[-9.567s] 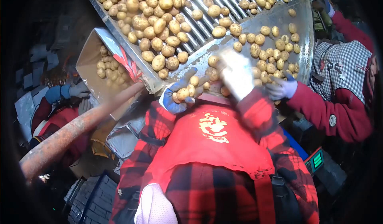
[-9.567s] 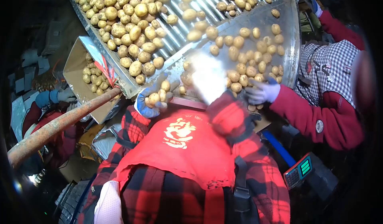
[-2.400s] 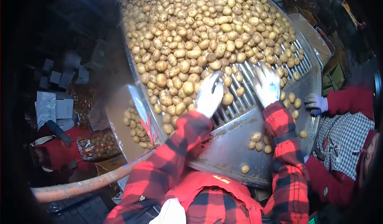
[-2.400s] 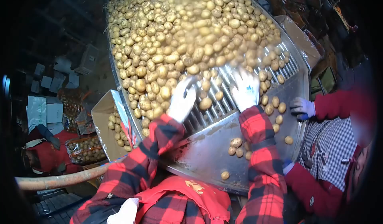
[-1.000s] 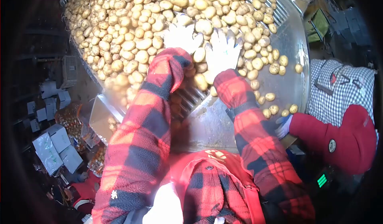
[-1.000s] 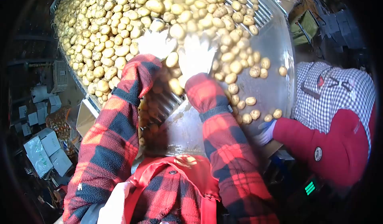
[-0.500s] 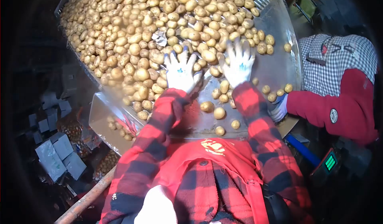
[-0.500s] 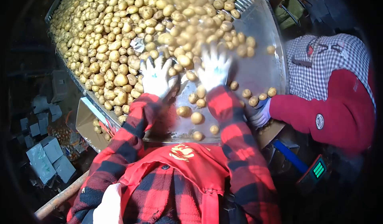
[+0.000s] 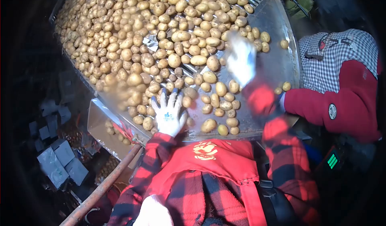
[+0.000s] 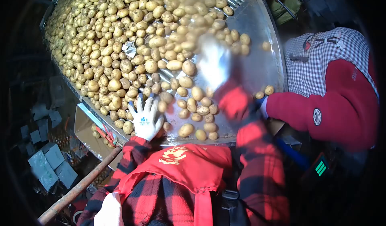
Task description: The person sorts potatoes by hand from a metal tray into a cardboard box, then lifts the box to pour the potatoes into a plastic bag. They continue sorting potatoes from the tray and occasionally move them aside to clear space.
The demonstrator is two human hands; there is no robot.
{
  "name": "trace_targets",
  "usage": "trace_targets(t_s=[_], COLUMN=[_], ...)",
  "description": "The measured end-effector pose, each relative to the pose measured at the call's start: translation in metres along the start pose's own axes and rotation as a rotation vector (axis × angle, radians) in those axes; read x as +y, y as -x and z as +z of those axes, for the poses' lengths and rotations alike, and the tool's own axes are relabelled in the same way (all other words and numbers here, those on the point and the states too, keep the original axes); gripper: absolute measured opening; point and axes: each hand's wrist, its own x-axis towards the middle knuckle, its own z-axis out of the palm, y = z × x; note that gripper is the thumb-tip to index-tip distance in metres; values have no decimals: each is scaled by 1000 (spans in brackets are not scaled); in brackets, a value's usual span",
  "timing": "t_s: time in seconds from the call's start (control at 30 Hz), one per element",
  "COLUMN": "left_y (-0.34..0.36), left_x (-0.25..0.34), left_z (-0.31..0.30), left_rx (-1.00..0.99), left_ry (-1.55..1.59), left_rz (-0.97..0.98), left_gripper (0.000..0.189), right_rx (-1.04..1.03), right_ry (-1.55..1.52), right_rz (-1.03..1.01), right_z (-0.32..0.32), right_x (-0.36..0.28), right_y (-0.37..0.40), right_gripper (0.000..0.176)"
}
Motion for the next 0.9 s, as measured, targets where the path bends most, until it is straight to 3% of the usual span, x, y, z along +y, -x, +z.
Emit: trace_targets(t_s=[0.07, 0.1, 0.13, 0.17, 0.23, 0.33, 0.43, 0.47, 0.5, 0.57, 0.6, 0.63, 0.67, 0.73, 0.77, 0.8, 0.83, 0.9], left_y=[4, 4, 3, 0, -8, -34, -52, -55, -60, -67, -69, -68, -69, -79, -76, -68, -58, -39], left_x=[0, 2, 4, 6, 10, 24, 45, 49, 56, 69, 71, 69, 68, 57, 55, 44, 33, 51], left_z=[-1, -1, -2, -5, -10, -3, -15, -5, -9, -23, -16, -10, -8, -13, -24, -20, -17, -41], left_rx=[63, 116, 118, 196, 268, 404, 186, 186, 117, -27, -69, -74, -121, -252, -248, -350, -451, -274], left_ry=[50, 96, 89, 183, 274, 594, 758, 761, 809, 976, 1078, 1072, 1428, 1952, 2098, 2099, 2094, 2039], left_rz=[-24, -52, -68, -97, -135, -70, -41, -1, 12, 7, -5, 4, -215, -620, -703, -577, -444, -672], left_gripper=[60, 57, 57, 53, 50, 41, 40, 42, 44, 42, 46, 46, 49, 61, 66, 69, 73, 68], right_rx=[208, -20, -540, -489, -619, -498, -547, -466, -486, -541, -542, -443, -338, -131, -172, -422, -379, -354], right_ry=[409, 421, -84, 97, 50, -364, -223, -43, 12, -250, -615, -785, -196, -223, -285, -336, -301, -1036], right_rz=[-27, 124, 693, 577, 582, 640, 589, 440, 415, 430, 488, 445, 339, 77, -72, -64, -157, 405], right_z=[30, 40, 30, 48, 39, 29, 33, 30, 21, 35, 26, 29, 7, 7, -3, -26, -23, -20], right_x=[71, 101, 112, 130, 119, 115, 110, 99, 84, 92, 76, 57, 14, -28, -53, -85, -94, -114], right_y=[-53, -77, -113, -126, -137, -106, -84, -78, -80, -83, -80, -69, -62, -15, 5, 13, 38, 64], right_gripper=[59, 68, 78, 81, 76, 69, 73, 71, 70, 68, 68, 63, 60, 55, 55, 57, 69, 75])
